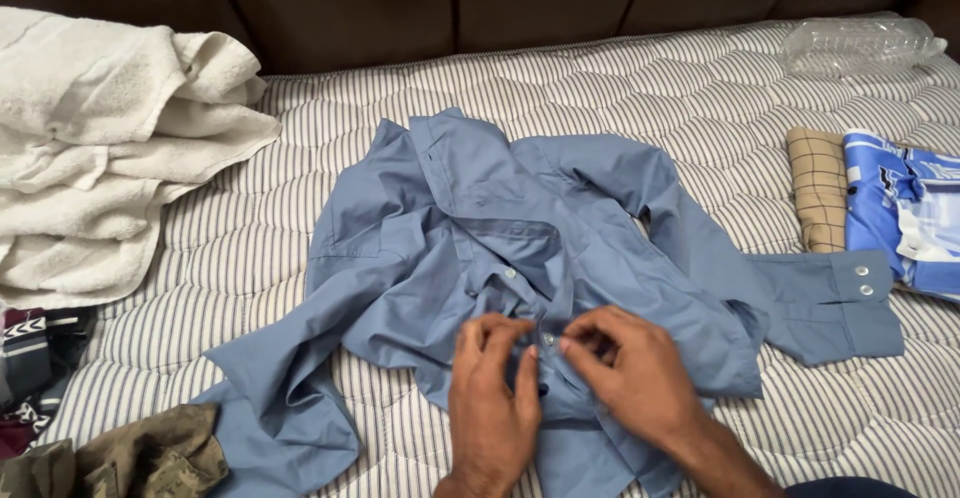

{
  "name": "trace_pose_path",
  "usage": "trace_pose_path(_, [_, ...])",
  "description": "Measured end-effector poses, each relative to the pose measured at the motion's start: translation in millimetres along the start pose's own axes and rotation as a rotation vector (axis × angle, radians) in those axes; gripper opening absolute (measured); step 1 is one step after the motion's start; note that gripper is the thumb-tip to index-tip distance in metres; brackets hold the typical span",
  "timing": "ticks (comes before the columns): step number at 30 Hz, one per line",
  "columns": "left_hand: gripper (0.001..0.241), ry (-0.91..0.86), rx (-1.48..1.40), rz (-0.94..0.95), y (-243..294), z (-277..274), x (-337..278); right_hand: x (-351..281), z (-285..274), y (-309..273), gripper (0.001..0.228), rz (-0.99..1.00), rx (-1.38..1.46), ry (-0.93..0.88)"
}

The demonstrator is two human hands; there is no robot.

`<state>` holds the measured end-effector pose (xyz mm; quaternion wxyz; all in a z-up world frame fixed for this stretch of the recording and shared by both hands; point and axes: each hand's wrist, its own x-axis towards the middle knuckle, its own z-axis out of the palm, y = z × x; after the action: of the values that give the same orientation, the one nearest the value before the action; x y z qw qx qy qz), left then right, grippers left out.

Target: The person lays a light blue shirt on a bed and buttons it from the collar down to the cuffs. The shirt remains unfolded on the bed throughout the process.

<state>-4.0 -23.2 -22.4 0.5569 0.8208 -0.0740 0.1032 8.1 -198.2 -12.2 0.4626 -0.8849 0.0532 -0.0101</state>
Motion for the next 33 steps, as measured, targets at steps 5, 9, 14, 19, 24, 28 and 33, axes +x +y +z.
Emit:
trace_pose_path(5, [0.024,-0.113,-0.061,-0.090,-4,13,-8,-1,15,21,0.034,-0.369,-0.179,-0.002])
trace_pose_path(9, [0.019,-0.128,-0.102,-0.295,-17,14,-6,1,22,34,0.024,0.001,-0.077,-0.117])
trace_pose_path(14, [0.020,-0.091,-0.284,-0.423,-15,14,-3,-5,26,57,0.019,0.088,0.302,-0.128])
trace_pose_path(19, [0.018,-0.071,-0.454,-0.424,-2,8,-4,-19,-4,4,0.018,-0.314,0.115,-0.083])
trace_pose_path(24, [0.016,-0.111,-0.560,-0.458,-26,11,-3,-14,-17,0,0.022,0.008,0.154,-0.299])
trace_pose_path(28, [0.012,-0.097,-0.506,-0.521,-5,1,2,-10,-12,12,0.024,0.076,0.234,-0.337])
trace_pose_path(33, [0.010,-0.091,-0.471,-0.459,-19,11,-2,-11,8,27,0.021,0.072,0.419,-0.259])
